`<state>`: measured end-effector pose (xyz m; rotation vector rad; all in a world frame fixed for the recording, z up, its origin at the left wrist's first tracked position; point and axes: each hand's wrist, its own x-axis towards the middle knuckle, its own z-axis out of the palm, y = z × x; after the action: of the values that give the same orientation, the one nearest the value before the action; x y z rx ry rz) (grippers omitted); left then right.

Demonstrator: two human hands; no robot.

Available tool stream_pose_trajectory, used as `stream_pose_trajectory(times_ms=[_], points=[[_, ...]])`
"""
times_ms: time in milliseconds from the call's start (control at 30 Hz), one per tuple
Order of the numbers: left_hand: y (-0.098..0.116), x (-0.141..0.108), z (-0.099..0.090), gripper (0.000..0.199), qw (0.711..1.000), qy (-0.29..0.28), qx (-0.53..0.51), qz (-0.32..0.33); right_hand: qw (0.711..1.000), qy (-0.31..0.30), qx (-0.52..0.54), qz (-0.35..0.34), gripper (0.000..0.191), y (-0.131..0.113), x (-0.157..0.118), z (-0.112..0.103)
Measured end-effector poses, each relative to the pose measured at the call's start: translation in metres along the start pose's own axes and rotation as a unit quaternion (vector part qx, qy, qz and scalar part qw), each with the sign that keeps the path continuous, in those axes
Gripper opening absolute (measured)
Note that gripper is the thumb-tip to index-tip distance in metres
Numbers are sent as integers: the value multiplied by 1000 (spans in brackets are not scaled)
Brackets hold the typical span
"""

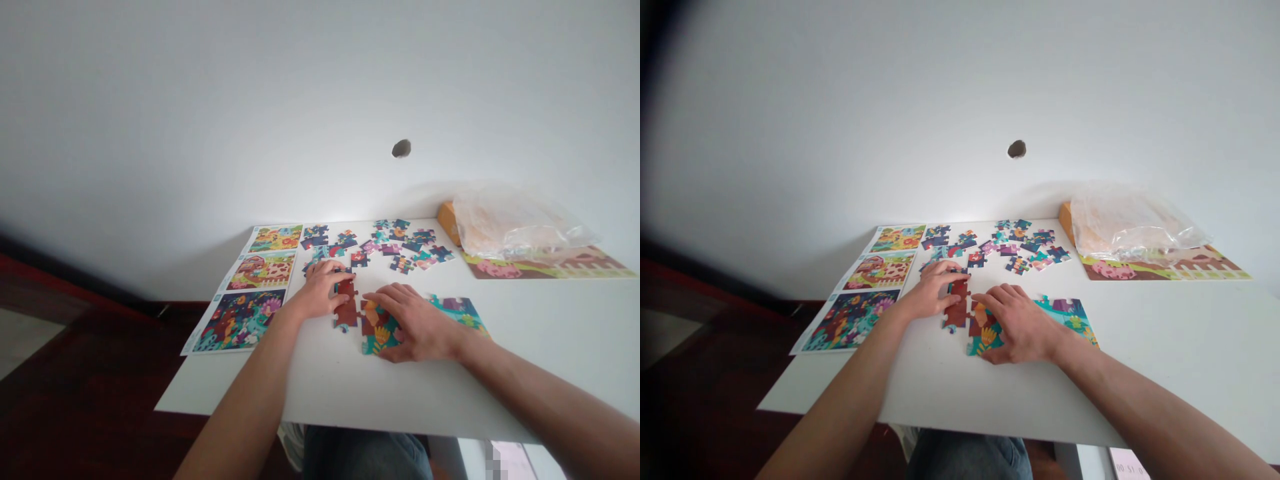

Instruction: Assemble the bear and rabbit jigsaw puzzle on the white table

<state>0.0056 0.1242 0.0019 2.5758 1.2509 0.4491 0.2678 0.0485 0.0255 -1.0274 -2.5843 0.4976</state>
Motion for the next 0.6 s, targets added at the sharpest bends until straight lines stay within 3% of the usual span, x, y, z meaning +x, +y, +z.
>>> stream_pose_trajectory(times_ms=[400, 600], points=[[2, 0, -1, 46, 1000, -3, -5, 4, 1000, 2, 11, -11, 78, -2, 1, -2], [7, 0, -5, 44, 1000, -9, -8, 16, 1000, 23, 2, -4, 78, 9, 2, -2]])
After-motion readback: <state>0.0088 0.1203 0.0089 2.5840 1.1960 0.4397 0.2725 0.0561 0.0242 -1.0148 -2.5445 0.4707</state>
